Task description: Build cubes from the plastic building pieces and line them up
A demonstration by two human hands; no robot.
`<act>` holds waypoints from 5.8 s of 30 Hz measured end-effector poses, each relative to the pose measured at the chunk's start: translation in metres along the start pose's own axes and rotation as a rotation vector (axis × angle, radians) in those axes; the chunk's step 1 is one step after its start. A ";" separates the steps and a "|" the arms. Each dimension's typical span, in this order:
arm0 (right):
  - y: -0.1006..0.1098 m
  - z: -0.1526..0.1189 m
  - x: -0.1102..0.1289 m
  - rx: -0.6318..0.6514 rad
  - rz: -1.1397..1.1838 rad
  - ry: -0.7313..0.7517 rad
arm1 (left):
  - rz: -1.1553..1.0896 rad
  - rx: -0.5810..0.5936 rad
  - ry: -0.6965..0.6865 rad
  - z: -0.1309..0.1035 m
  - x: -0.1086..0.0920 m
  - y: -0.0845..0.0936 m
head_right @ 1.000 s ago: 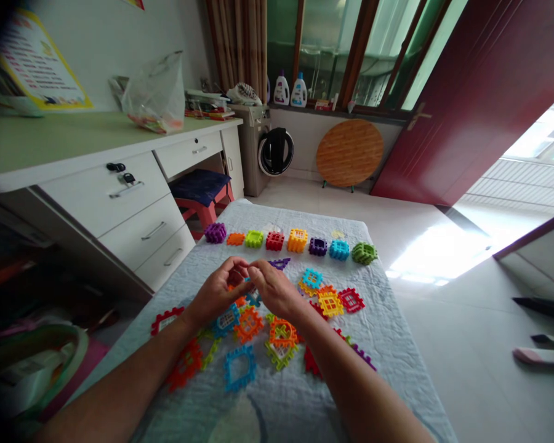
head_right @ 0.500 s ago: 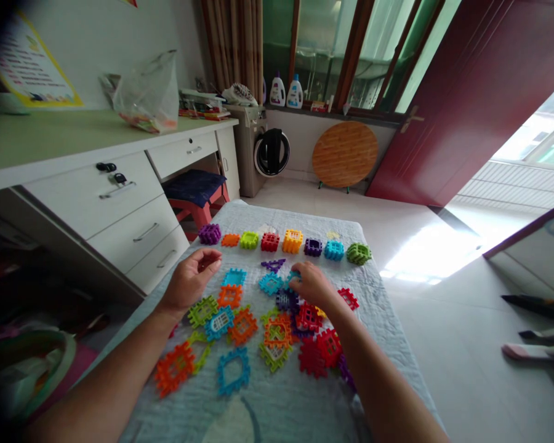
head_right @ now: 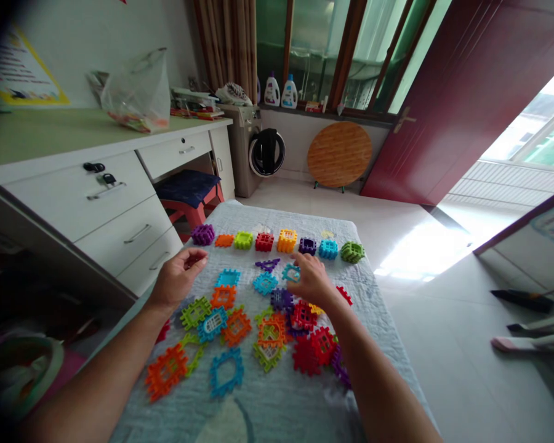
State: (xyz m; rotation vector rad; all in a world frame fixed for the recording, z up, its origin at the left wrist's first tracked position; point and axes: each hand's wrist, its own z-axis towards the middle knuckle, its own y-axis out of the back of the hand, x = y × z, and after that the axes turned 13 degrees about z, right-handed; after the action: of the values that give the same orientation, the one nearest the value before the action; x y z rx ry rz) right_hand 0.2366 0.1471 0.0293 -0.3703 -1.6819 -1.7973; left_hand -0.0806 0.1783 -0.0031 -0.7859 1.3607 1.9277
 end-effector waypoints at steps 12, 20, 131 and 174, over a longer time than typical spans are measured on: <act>-0.004 -0.006 -0.032 -0.011 -0.040 -0.089 | 0.023 0.000 -0.004 -0.001 -0.004 0.001; -0.002 0.000 -0.024 -0.005 -0.123 -0.191 | 0.004 0.022 -0.006 -0.001 -0.005 0.000; 0.036 -0.075 -0.051 -0.219 0.036 -0.187 | 0.133 0.090 -0.042 0.001 0.017 -0.013; 0.019 -0.079 -0.021 0.022 0.098 0.031 | 0.018 0.272 0.005 -0.007 0.005 -0.021</act>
State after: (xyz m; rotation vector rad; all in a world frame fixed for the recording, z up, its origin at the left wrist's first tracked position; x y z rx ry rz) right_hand 0.2816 0.0762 0.0208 -0.4066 -1.6329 -1.7031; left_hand -0.0662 0.1781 -0.0206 -0.6476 1.5957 1.7054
